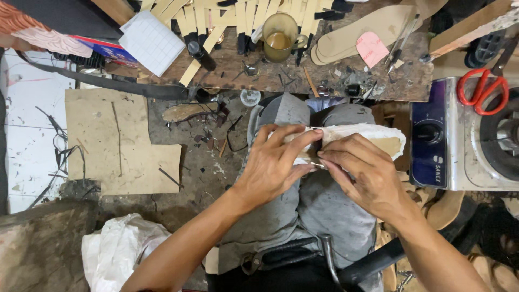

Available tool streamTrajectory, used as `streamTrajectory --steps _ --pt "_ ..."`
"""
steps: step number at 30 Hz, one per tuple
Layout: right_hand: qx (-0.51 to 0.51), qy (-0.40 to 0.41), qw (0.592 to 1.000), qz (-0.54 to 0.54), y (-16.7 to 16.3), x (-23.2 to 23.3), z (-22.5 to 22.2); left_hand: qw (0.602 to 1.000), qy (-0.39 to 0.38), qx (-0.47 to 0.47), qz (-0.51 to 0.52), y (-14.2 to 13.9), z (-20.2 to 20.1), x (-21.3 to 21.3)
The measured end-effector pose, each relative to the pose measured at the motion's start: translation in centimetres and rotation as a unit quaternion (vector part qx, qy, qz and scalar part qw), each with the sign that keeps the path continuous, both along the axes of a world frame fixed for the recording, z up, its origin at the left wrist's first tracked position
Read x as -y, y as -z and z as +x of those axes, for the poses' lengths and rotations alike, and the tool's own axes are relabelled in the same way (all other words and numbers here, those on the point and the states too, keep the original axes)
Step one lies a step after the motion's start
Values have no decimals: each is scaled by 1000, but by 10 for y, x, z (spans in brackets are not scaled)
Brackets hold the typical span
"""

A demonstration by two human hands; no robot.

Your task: The person holds a white shoe upper on their lap, positions a light-colored strap with a gold buckle across it, and marks the strap position with a pink pad. They then use scissors to trim the strap edge, press the strap onto the shoe, and finally handle the tan insole and sole, fitting the insole into the shoe.

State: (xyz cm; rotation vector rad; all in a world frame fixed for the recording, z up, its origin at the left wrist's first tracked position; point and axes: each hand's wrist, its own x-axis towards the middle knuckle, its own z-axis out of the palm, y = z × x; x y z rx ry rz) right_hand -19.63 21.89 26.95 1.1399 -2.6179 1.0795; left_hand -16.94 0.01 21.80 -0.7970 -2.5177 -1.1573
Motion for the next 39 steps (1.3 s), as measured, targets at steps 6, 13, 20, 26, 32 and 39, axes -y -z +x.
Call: streamTrajectory --steps 6,13,20,26,32,39 --pt "42 18 999 -1 -14 9 -20 999 -26 17 -5 -5 -6 -1" --pt "125 152 976 -94 18 -60 -38 998 -39 37 -11 -21 -11 -5" --pt "-177 440 868 149 127 -257 -163 999 -36 7 -20 -19 -2 -2" --pt "-35 466 864 187 164 -310 -189 999 -36 8 -15 -6 -3 -3" --pt "182 510 837 -77 146 -326 -172 1000 -19 -13 -14 -5 -6 -4" --pt "462 225 664 -542 118 -284 -30 1000 -18 11 -15 -3 -7 10"
